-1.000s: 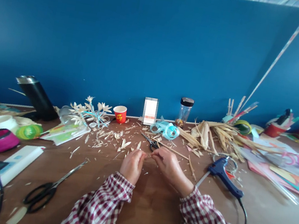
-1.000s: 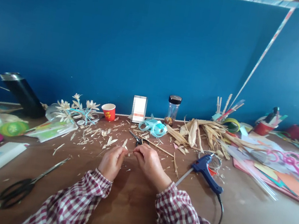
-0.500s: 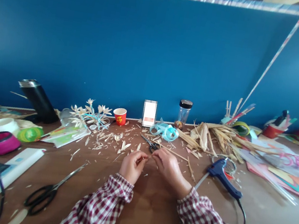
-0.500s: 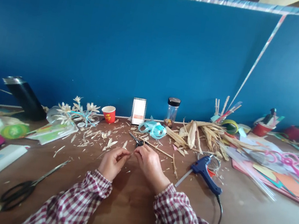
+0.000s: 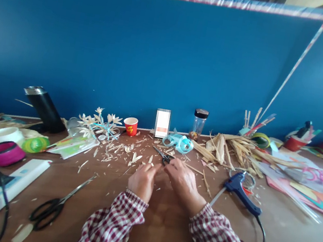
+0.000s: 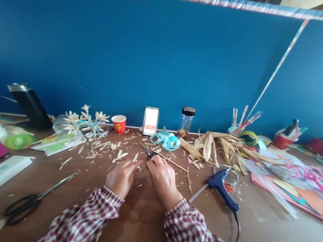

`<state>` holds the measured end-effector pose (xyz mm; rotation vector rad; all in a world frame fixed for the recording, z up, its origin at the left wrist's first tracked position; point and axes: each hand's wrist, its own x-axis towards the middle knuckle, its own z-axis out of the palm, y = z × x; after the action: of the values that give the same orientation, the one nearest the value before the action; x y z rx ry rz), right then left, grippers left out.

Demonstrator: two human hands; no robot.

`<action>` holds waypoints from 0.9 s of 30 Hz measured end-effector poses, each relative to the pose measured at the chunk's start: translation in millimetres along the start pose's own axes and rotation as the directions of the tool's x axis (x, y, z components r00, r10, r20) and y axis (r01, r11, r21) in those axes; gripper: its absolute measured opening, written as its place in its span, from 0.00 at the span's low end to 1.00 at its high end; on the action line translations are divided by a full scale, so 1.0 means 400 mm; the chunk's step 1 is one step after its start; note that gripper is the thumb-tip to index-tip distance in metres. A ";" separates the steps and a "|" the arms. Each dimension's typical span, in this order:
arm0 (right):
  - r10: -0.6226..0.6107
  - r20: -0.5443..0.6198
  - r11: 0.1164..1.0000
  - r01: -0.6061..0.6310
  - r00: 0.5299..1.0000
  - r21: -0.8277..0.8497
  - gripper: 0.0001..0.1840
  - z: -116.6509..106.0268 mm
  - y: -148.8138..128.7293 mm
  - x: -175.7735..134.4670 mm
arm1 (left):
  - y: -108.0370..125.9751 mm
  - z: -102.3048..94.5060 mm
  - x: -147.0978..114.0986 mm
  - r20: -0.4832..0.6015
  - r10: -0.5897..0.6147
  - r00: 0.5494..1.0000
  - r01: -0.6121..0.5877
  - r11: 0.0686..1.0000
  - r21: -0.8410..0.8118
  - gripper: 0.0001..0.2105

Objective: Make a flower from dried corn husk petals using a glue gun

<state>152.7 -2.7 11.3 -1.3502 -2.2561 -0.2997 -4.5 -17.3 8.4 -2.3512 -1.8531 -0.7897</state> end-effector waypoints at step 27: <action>0.469 0.320 0.042 -0.383 0.823 0.923 0.11 0.065 -0.047 0.015 | -0.021 0.037 0.025 0.038 -0.313 0.949 0.238 0.630 -0.740 0.07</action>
<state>126.2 3.9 -6.9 -1.0513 -1.2093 1.1694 -5.4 -1.0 -2.8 -2.3117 -2.1615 -1.9967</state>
